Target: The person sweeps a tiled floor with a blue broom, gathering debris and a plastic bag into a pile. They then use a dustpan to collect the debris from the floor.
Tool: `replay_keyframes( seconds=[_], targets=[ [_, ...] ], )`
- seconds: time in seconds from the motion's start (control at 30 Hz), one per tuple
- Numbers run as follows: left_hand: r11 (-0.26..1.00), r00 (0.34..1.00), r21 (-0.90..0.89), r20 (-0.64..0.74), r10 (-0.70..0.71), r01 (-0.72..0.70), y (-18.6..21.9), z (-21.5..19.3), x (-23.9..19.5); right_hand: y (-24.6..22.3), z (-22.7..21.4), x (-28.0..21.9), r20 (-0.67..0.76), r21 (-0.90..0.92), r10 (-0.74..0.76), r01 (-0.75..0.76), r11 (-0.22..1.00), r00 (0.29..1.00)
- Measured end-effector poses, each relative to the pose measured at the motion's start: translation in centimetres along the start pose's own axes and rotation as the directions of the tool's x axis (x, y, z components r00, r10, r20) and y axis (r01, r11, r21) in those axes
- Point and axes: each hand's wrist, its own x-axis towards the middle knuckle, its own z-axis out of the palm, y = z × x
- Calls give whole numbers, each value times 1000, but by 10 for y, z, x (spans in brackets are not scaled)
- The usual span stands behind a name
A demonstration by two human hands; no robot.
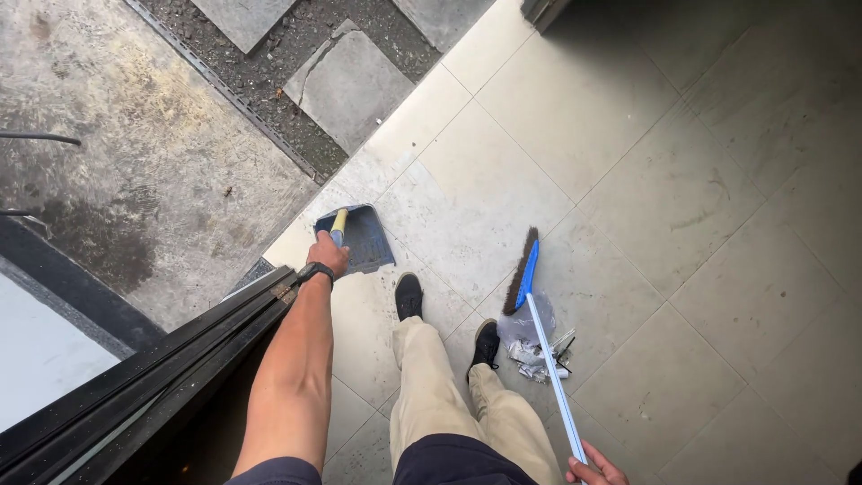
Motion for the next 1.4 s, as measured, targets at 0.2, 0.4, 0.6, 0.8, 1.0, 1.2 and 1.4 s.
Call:
replay_keyframes(
  seconds=[0.2,0.4,0.6,0.8,1.0,1.2,1.4],
  targets=[
    [983,996,186,-84,15,1,-22,61,-71,-3,-25,-20,-2,-204,-95,92,975,995],
    [998,976,57,-217,3,9,-44,98,-214,-7,-101,-38,175,-301,-222,266,916,959],
    [970,936,-234,-352,-17,-70,-80,166,-360,-8,-159,-50,298,-524,-490,570,633,819],
    [668,936,-744,-223,-271,16,-155,282,-397,33,-186,64,319,-570,-544,616,544,776],
    [282,920,-948,29,-392,150,-193,334,-459,120,-221,152,287,-729,-500,525,440,817],
    [307,953,-942,40,-299,135,-227,366,-508,207,-266,165,305,-816,-504,495,299,808],
    [328,968,-934,59,-243,139,-285,405,-549,276,-314,141,323,-875,-509,457,161,798]
  ],
)
